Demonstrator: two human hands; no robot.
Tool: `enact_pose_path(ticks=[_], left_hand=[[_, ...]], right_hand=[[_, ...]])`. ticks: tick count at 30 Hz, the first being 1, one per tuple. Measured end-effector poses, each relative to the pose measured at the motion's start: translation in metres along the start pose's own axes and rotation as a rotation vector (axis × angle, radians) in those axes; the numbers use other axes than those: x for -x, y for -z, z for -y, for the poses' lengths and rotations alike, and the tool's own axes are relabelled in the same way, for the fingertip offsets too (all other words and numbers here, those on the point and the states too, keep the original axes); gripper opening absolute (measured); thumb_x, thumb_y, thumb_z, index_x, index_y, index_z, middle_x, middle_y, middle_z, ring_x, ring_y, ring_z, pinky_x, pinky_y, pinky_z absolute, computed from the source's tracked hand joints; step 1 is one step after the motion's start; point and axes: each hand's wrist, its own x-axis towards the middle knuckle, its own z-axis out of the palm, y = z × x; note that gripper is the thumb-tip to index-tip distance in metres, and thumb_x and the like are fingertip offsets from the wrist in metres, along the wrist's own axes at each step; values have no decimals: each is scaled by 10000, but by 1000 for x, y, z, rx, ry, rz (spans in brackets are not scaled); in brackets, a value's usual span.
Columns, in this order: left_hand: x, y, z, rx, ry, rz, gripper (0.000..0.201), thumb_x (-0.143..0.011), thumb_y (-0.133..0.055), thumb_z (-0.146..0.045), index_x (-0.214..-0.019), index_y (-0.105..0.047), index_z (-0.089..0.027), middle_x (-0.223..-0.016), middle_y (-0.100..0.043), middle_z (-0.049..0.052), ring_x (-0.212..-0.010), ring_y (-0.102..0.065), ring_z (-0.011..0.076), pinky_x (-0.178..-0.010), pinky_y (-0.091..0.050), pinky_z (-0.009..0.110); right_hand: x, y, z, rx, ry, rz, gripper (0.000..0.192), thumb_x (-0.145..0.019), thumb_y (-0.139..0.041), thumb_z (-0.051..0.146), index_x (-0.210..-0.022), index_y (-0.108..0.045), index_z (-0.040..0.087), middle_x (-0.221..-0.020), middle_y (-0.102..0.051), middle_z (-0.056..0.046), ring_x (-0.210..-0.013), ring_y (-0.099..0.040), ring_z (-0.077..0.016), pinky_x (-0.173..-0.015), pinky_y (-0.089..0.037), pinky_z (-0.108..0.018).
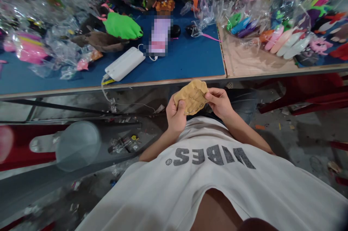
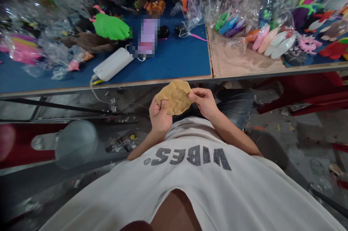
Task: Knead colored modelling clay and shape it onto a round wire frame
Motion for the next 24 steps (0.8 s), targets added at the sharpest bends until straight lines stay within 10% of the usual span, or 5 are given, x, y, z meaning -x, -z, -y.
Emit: enact_pose_path(ticks=[5,14,24], left_hand=[[0,-4,0,16,31,-34,467,-1050,-720,-568,-1397,-681,-259,-1345,-778,102,-1235,-778,274,-1100,-657,452],[-6,-7,-4,132,42,-76,417,-1072,-696,-522,-1400,-676,-267,-1383,-780,114,-1282,-775,278,-1142,-648,478],[-1,1,-2,35,-50,-29,393,-959,-830,-501,-1256,-749,-257,-1157,-783,62,-1069,-775,223,-978,-662,363]], right_hand=[[3,-3,-1,108,138,-90,227,-774,-1013,430,-895,-895,279,-876,-806,8,-799,-680,-154,-795,-567,-294],[-1,17,-17,-50,-104,225,359,-883,-899,598,-913,-865,242,-897,-805,-37,-788,-726,-173,-850,-633,-335],[2,2,-13,196,186,-45,226,-902,-914,467,-972,-891,253,-865,-803,8,-746,-659,-133,-727,-543,-271]])
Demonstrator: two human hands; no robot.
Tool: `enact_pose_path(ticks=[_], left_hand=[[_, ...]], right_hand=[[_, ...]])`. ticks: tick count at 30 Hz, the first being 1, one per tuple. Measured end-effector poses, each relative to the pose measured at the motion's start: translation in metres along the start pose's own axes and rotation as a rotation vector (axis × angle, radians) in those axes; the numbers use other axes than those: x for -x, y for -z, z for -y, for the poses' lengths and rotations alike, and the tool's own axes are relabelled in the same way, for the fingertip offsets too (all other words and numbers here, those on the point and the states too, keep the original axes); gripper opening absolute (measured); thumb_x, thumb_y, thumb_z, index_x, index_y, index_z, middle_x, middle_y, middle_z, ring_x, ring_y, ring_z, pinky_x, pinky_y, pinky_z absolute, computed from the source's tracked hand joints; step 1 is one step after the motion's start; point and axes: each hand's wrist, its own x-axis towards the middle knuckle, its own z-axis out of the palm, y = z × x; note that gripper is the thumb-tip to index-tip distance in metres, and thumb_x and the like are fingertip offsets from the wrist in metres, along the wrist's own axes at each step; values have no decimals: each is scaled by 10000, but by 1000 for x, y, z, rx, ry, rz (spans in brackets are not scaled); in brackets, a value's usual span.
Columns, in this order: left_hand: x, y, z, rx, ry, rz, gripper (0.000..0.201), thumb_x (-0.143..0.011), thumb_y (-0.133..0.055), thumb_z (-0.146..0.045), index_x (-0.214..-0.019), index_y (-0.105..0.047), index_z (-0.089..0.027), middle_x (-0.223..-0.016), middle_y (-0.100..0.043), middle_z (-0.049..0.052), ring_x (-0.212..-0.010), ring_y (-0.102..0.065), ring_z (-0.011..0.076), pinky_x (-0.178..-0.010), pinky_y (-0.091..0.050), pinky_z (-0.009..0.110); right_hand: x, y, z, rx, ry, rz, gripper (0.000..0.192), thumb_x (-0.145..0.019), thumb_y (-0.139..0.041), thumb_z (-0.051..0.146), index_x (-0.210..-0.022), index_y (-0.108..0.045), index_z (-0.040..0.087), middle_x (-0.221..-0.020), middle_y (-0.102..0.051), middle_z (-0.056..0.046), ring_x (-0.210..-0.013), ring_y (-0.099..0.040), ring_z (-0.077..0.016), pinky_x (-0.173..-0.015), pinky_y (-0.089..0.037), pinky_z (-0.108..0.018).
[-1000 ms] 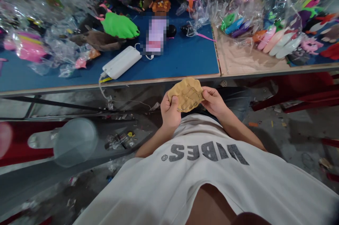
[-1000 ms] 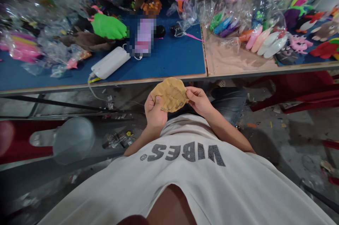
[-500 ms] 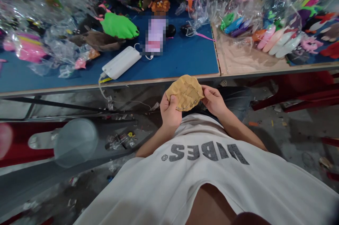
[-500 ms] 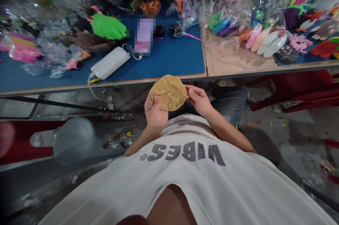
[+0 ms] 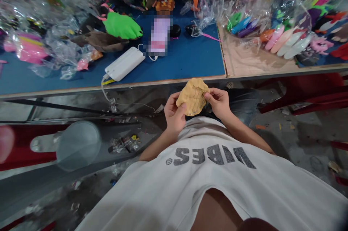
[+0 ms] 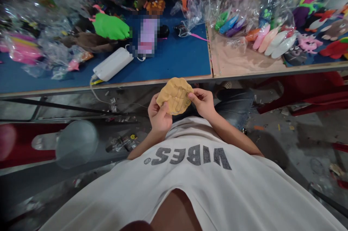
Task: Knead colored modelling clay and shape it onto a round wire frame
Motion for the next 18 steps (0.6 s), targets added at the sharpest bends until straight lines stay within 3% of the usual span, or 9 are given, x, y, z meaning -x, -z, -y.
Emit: enact_pose_path(ticks=[3,6,9,11,13,16,18], left_hand=[[-11,14,-4,-16,36,112,516,-867,-899,-529,-1271,-748,-245,-1150,-789,67,-1051,-784,238,-961,-670,369],[-25,22,-6,-38,170,205,619,-878,-910,-515,-1407,-712,-261,-1363,-780,112,-1226,-784,296,-1065,-665,431],[-30,22,-5,-22,237,170,598,-939,-876,-475,-1463,-693,-253,-1457,-756,136,-1325,-762,314,-1132,-647,448],[-29,20,-3,9,230,125,573,-966,-854,-454,-1473,-683,-248,-1446,-766,136,-1339,-759,308,-1143,-645,445],[-26,18,0,24,206,97,569,-977,-845,-450,-1483,-671,-256,-1450,-765,128,-1344,-757,299,-1149,-644,444],[-22,18,3,-62,140,60,611,-963,-847,-530,-1483,-670,-265,-1461,-754,120,-1361,-744,306,-1170,-629,465],[-20,18,3,-165,90,31,651,-944,-846,-599,-1473,-679,-260,-1450,-752,122,-1383,-724,321,-1194,-611,485]], right_hand=[[-2,5,7,114,4,3,274,-877,-929,490,-936,-876,227,-793,-767,6,-688,-620,-129,-647,-495,-262],[-6,10,10,132,-8,54,298,-847,-958,491,-951,-882,222,-812,-774,-4,-713,-640,-135,-671,-517,-265],[-8,12,6,-71,-130,101,369,-942,-851,594,-1024,-885,235,-895,-804,-27,-758,-690,-146,-752,-595,-286],[-8,14,-1,-224,-271,130,421,-978,-784,649,-992,-865,236,-855,-780,-24,-724,-690,-147,-751,-633,-304],[-7,16,-8,-316,-382,153,389,-947,-831,624,-914,-828,236,-775,-726,1,-679,-670,-138,-722,-646,-297],[-4,19,-13,-383,-414,204,345,-919,-891,534,-818,-763,230,-707,-643,33,-647,-644,-116,-682,-624,-254],[-4,18,-10,-380,-382,239,303,-933,-884,509,-866,-784,230,-731,-653,35,-645,-635,-102,-668,-598,-229]])
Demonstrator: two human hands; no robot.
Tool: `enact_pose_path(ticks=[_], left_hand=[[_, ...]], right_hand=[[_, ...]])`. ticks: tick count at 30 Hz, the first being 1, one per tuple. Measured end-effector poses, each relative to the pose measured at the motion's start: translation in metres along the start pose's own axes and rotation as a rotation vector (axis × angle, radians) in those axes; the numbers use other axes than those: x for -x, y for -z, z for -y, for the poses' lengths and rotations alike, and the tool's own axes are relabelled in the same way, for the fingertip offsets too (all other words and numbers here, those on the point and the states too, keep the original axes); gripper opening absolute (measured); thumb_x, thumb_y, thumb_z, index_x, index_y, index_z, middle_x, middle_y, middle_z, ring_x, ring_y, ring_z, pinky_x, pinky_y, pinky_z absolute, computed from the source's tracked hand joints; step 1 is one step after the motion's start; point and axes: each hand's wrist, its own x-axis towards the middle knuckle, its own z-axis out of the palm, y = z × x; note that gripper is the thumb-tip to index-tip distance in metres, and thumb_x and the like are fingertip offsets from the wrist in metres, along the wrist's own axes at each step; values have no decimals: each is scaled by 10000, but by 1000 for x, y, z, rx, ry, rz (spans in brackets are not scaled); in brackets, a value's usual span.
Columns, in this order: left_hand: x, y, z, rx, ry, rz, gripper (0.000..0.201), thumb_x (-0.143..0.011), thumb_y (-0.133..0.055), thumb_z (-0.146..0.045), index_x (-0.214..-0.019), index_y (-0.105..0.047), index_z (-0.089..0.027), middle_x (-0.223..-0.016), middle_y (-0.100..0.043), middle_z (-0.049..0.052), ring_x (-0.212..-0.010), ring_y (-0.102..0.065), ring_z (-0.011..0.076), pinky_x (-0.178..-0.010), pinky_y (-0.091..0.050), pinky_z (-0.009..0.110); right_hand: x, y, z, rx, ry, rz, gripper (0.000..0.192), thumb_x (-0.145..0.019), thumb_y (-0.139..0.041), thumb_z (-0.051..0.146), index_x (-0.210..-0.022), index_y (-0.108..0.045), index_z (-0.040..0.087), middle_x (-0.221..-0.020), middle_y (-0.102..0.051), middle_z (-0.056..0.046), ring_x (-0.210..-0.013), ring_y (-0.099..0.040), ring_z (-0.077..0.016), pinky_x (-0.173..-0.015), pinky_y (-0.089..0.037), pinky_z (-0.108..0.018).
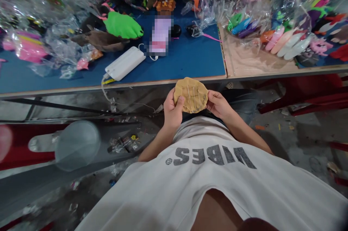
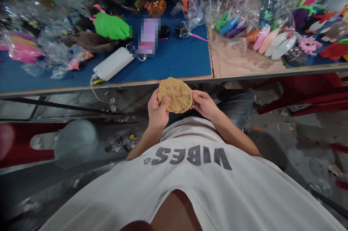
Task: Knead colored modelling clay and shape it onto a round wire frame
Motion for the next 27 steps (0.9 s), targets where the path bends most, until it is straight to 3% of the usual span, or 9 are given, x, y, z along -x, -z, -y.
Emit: enact_pose_path(ticks=[3,6,10,13,18,23,27], left_hand=[[4,-1,-1,-93,-54,-21,657,-944,-831,-632,-1463,-687,-256,-1437,-746,126,-1394,-708,334,-1222,-583,498],[9,-3,-1,-80,-75,0,589,-975,-818,-574,-1454,-688,-256,-1426,-743,121,-1337,-728,309,-1200,-589,473],[10,-4,1,111,-6,100,474,-940,-882,-439,-1347,-720,-258,-1277,-790,75,-1121,-787,239,-1026,-662,390],[7,-1,3,171,66,154,447,-909,-908,-429,-1277,-733,-245,-1167,-802,52,-1012,-789,214,-935,-677,355],[8,0,5,40,110,130,424,-960,-856,-483,-1274,-755,-216,-1135,-803,78,-952,-779,204,-831,-660,306],[13,-1,6,24,126,168,433,-971,-853,-476,-1302,-759,-214,-1184,-815,92,-1005,-798,218,-883,-673,331],[12,-5,8,85,100,114,412,-971,-861,-448,-1308,-764,-231,-1221,-822,82,-1048,-809,217,-917,-684,336]], right_hand=[[0,-6,4,79,73,-31,298,-898,-921,483,-1064,-850,246,-918,-776,2,-778,-702,-120,-776,-618,-249],[-2,-11,5,177,205,-157,340,-826,-977,470,-1077,-881,261,-996,-829,-18,-888,-737,-164,-856,-617,-292],[-3,-10,3,342,340,-271,295,-813,-983,463,-1011,-898,262,-895,-815,-3,-764,-679,-141,-732,-552,-268],[-1,-9,6,422,336,-222,310,-816,-977,471,-1006,-894,241,-835,-786,-4,-703,-642,-132,-668,-514,-256],[2,-13,15,411,257,-99,422,-893,-885,588,-1085,-868,214,-908,-789,-39,-779,-669,-158,-706,-536,-269],[2,-21,18,599,390,-150,353,-884,-917,516,-864,-814,179,-748,-638,2,-676,-516,-112,-604,-414,-246],[2,-19,17,482,347,-132,388,-907,-886,582,-950,-822,202,-819,-688,-12,-709,-574,-119,-640,-478,-238]])
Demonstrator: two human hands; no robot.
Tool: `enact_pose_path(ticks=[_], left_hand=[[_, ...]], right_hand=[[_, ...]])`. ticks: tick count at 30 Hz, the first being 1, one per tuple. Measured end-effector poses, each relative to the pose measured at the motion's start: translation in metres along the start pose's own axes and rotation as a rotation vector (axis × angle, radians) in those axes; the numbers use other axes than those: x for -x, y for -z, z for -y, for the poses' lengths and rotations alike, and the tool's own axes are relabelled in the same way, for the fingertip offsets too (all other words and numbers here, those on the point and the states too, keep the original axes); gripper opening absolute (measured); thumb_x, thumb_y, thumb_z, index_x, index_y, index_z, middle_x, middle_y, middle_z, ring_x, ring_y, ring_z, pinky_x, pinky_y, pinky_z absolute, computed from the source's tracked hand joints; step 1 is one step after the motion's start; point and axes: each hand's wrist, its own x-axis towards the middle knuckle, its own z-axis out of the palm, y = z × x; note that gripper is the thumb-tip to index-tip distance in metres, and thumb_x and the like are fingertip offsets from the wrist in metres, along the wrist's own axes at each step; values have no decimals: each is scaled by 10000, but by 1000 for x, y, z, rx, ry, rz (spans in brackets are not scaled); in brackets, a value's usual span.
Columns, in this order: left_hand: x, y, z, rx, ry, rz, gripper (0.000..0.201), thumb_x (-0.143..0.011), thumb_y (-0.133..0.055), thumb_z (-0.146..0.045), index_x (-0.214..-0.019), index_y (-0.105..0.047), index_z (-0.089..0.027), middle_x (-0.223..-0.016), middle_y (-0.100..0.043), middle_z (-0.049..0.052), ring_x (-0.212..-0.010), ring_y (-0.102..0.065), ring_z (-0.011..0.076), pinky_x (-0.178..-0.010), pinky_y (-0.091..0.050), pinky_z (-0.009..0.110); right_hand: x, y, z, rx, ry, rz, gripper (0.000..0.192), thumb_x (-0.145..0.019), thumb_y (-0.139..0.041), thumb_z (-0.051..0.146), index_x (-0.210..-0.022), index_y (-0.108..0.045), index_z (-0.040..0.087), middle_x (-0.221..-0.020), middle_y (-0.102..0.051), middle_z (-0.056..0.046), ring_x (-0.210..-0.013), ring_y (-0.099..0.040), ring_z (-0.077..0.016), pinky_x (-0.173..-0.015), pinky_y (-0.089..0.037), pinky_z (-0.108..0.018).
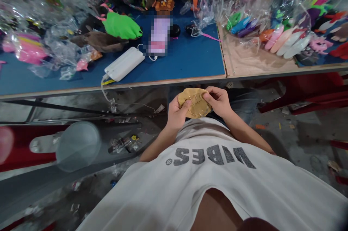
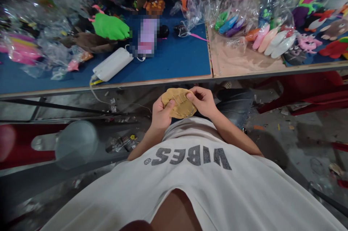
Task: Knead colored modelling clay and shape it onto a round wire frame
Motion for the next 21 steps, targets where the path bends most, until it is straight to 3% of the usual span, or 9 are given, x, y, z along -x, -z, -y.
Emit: enact_pose_path(ticks=[3,6,9,15,21], left_hand=[[-2,-4,-1,70,-40,-96,426,-984,-847,-446,-1348,-739,-253,-1281,-823,80,-1130,-817,237,-960,-692,360],[-4,-6,-2,71,-61,-150,463,-979,-852,-455,-1370,-725,-242,-1295,-826,96,-1163,-818,249,-983,-694,366],[-3,-6,-3,43,-69,-159,469,-976,-853,-467,-1365,-729,-236,-1297,-826,98,-1157,-819,248,-994,-695,368],[3,-7,-3,-29,-97,-121,441,-988,-835,-461,-1361,-746,-243,-1274,-820,82,-1115,-813,247,-959,-700,370],[4,-11,0,-26,-93,-135,420,-963,-865,-448,-1315,-763,-244,-1215,-830,62,-1091,-807,233,-926,-684,333]], right_hand=[[0,6,-9,-248,-198,30,515,-939,-786,721,-1038,-834,218,-855,-733,-30,-684,-626,-133,-609,-541,-245],[0,12,-17,-403,-344,68,440,-910,-863,632,-973,-832,197,-766,-699,-7,-598,-613,-108,-546,-542,-218],[2,12,-20,-461,-385,131,384,-890,-914,557,-992,-836,196,-730,-682,18,-565,-607,-81,-552,-541,-191],[2,1,-18,-355,-239,78,341,-865,-953,480,-1071,-882,217,-892,-786,-19,-791,-712,-134,-813,-612,-264],[2,-2,-20,-118,-103,-67,331,-836,-957,527,-939,-871,224,-837,-740,-9,-736,-621,-145,-715,-530,-277]])
